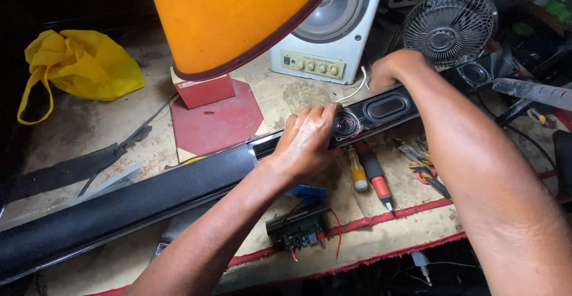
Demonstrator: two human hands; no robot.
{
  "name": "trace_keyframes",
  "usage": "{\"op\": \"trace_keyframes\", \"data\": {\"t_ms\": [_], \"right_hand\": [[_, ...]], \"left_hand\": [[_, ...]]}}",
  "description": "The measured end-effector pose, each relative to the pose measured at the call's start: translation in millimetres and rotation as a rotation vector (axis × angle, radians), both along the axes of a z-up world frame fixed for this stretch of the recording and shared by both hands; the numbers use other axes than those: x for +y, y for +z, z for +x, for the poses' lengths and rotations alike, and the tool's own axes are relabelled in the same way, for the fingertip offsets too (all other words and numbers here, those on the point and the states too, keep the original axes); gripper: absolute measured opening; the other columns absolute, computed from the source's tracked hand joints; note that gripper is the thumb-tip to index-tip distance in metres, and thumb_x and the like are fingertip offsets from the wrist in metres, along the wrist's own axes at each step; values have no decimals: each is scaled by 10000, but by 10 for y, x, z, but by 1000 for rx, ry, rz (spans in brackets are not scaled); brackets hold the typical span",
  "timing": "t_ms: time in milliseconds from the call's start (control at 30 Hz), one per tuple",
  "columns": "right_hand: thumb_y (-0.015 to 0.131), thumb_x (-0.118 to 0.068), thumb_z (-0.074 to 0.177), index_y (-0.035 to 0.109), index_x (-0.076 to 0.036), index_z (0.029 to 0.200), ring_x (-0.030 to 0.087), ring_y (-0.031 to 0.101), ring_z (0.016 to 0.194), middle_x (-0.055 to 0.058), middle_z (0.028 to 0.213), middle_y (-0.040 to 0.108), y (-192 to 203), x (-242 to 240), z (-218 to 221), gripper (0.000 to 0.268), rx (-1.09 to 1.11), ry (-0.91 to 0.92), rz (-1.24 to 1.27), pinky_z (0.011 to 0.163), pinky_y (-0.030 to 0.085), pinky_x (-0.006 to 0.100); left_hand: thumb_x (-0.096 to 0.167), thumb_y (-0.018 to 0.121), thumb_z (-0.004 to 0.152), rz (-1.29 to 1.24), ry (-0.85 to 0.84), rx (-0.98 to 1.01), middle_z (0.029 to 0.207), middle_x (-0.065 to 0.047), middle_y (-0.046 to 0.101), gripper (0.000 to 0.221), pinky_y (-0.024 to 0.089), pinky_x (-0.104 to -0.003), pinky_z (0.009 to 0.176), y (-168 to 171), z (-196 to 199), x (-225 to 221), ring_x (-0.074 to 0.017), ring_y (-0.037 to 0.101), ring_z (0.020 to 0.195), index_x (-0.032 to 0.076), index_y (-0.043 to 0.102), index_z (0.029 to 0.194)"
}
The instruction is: Inspecting and connecting a circuit board within a soundbar housing, using a multimeter for testing.
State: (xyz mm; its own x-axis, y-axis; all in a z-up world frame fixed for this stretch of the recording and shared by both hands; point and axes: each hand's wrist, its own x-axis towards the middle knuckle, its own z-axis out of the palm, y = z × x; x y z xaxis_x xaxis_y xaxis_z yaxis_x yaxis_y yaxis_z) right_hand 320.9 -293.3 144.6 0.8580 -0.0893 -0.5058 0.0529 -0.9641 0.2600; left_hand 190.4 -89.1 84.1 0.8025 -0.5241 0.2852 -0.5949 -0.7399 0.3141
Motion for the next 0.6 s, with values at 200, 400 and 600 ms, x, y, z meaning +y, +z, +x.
{"op": "trace_keyframes", "data": {"t_ms": [200, 400, 600], "right_hand": [[871, -543, 681, 860, -46, 1012, 419, 745, 926, 217, 1001, 799, -244, -370, 629, 597, -211, 5, 158, 683, 609, 572], [724, -333, 944, 607, 23, 1417, 376, 657, 1230, 205, 1440, 623, 152, -3, 73, 603, -171, -110, 108, 988, 573, 472], [695, -408, 926, 753, -86, 1254, 419, 633, 1242, 216, 1368, 664, -128, -48, 104, 464, -241, 2, 101, 1070, 481, 503]], "left_hand": [[324, 838, 712, -67, -19, 98, 1055, -171, 691, 778, 550, -585, 891, -55, 84, 43, -430, 686, 1095, 113, 481, 1371], [430, 864, 703, -9, -54, 191, 1239, -196, 683, 945, 507, -519, 827, -16, 142, 71, -425, 643, 1094, 82, 416, 1459], [436, 864, 698, -7, -2, 228, 1194, -194, 705, 947, 497, -507, 826, 18, 234, 123, -431, 651, 1081, 134, 400, 1466]]}}
